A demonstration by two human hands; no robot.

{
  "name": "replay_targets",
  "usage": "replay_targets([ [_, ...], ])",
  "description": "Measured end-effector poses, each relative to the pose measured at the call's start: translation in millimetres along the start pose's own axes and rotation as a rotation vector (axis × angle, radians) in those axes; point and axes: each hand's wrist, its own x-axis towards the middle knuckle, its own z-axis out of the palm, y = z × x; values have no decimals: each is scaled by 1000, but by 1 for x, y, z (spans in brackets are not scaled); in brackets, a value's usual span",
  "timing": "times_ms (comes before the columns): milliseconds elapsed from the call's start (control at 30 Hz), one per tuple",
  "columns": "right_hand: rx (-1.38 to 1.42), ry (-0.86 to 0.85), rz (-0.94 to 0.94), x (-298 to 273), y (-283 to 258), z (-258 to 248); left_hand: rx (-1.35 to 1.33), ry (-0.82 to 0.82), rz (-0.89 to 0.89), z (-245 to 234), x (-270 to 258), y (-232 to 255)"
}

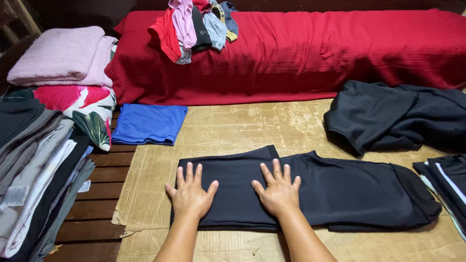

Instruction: The person folds a pair of black trousers on a wooden surface, smoothing and aligning the fabric, then folds it into a compact rectangle and places it on a stack of folded clothes. The person repeats the process with another pair of black trousers.

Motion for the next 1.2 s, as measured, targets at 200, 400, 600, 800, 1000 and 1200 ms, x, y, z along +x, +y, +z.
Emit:
replay_targets([
  [200,54,54,52,1,19,8,24,36,-23,7,2,-2],
  [400,71,50,60,-1,19,9,38,73,-27,13,3,-3],
  [600,72,52,54,-2,18,5,70,95,-25,16,6,-4],
  [800,75,39,62,-5,15,-1,67,84,-49,13,6,-2],
  [1000,124,98,57,-1,17,6,82,68,-60,12,6,-1],
  [1200,166,337,215,1,26,23,89,64,-58,15,7,-2],
])
